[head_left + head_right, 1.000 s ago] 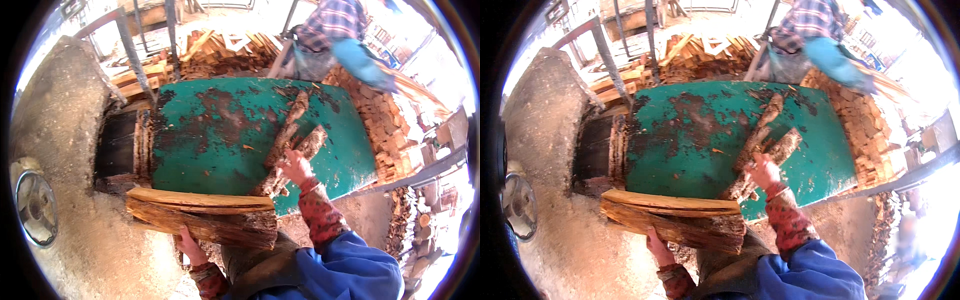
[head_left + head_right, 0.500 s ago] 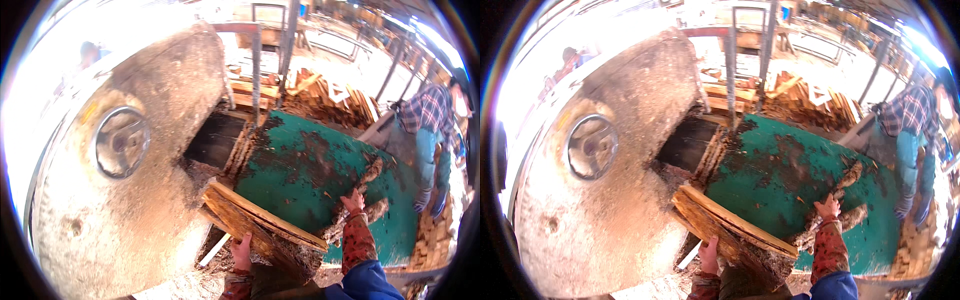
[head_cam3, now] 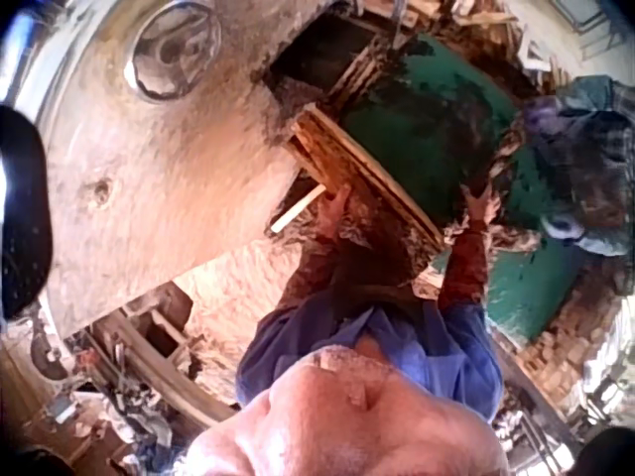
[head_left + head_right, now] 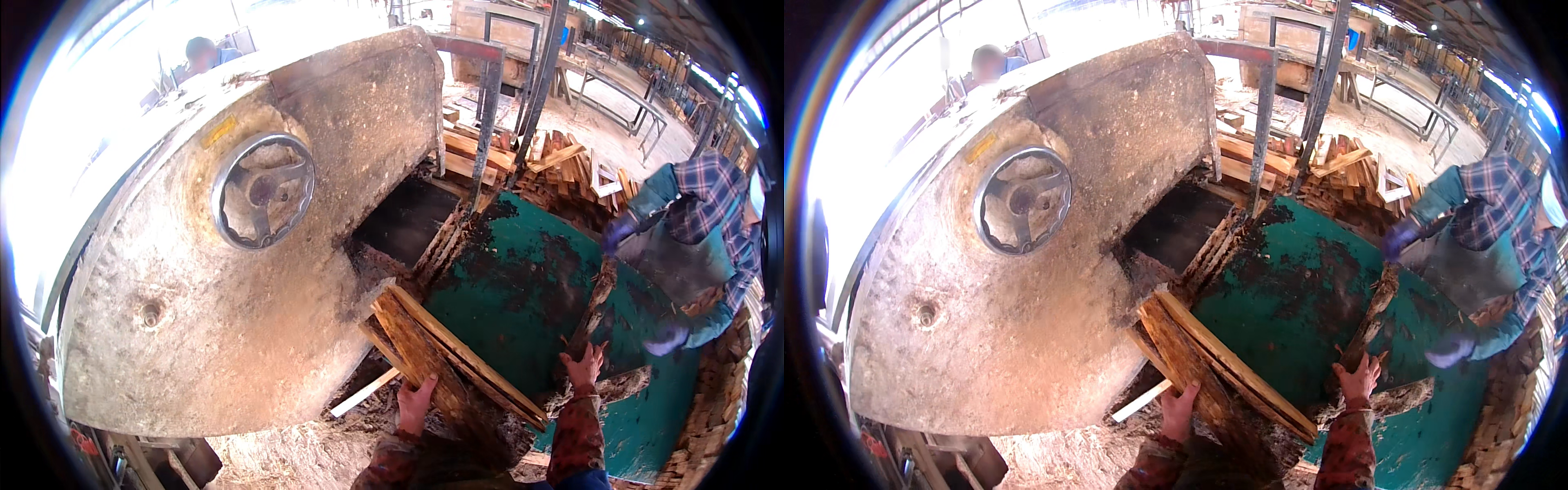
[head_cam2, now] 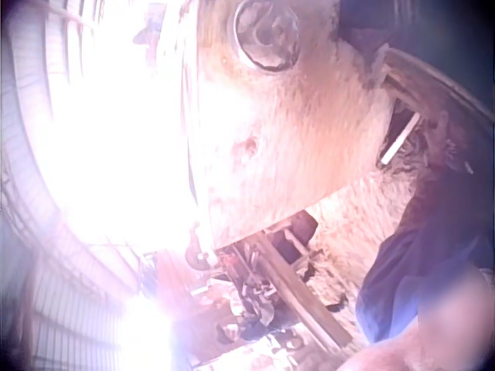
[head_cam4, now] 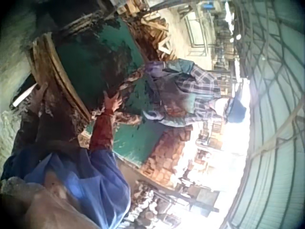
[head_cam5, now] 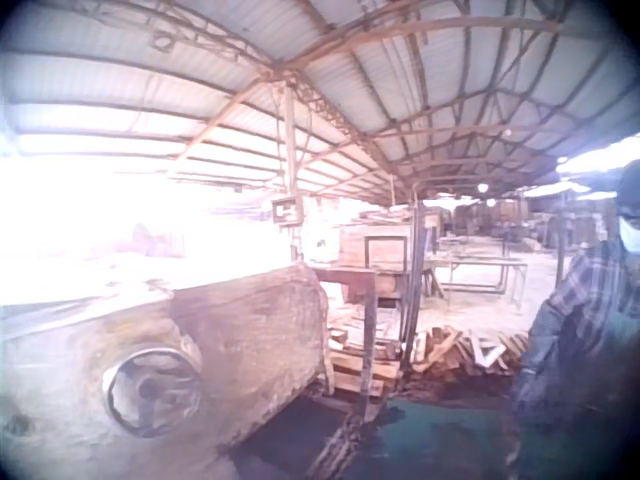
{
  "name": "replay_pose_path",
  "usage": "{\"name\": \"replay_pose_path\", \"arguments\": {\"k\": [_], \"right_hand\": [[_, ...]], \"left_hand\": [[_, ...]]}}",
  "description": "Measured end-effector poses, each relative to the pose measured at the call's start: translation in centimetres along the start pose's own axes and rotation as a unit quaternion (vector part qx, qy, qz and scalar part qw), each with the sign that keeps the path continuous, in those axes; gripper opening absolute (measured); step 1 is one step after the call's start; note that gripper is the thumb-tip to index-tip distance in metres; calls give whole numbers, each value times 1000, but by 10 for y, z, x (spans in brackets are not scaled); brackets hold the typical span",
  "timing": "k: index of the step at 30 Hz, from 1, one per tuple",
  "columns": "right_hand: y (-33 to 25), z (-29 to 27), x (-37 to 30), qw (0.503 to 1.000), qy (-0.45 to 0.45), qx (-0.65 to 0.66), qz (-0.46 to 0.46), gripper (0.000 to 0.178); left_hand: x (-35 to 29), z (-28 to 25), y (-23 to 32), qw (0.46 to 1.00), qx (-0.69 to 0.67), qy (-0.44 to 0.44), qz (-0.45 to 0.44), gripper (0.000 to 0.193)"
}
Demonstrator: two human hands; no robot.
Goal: The person picks up cut wooden planks from a green workbench and stacks them in a pile. The person repeatedly lifts planks and places them in a growing stack.
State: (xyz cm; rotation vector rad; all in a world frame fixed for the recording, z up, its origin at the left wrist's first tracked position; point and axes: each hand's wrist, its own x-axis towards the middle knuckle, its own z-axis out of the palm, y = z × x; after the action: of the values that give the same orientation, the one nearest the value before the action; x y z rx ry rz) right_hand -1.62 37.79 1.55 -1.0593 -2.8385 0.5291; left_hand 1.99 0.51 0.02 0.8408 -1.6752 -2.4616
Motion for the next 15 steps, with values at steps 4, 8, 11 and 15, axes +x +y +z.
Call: {"name": "replay_pose_path", "arguments": {"k": [4,8,11,15], "right_hand": [[33,18,27,996,-57,48,-58,95],[1,19,17,998,6,-19,-62,94],[-9,19,22,998,-5,-3,-62,78],[15,7,19,994,-4,54,-97,72]], "left_hand": [[4,-2,-10,1000,18,5,15,46],[6,-1,-10,997,76,27,-9,49],[6,0,-6,996,80,41,-9,49],[4,4,2,992,120,32,-10,49]]}}
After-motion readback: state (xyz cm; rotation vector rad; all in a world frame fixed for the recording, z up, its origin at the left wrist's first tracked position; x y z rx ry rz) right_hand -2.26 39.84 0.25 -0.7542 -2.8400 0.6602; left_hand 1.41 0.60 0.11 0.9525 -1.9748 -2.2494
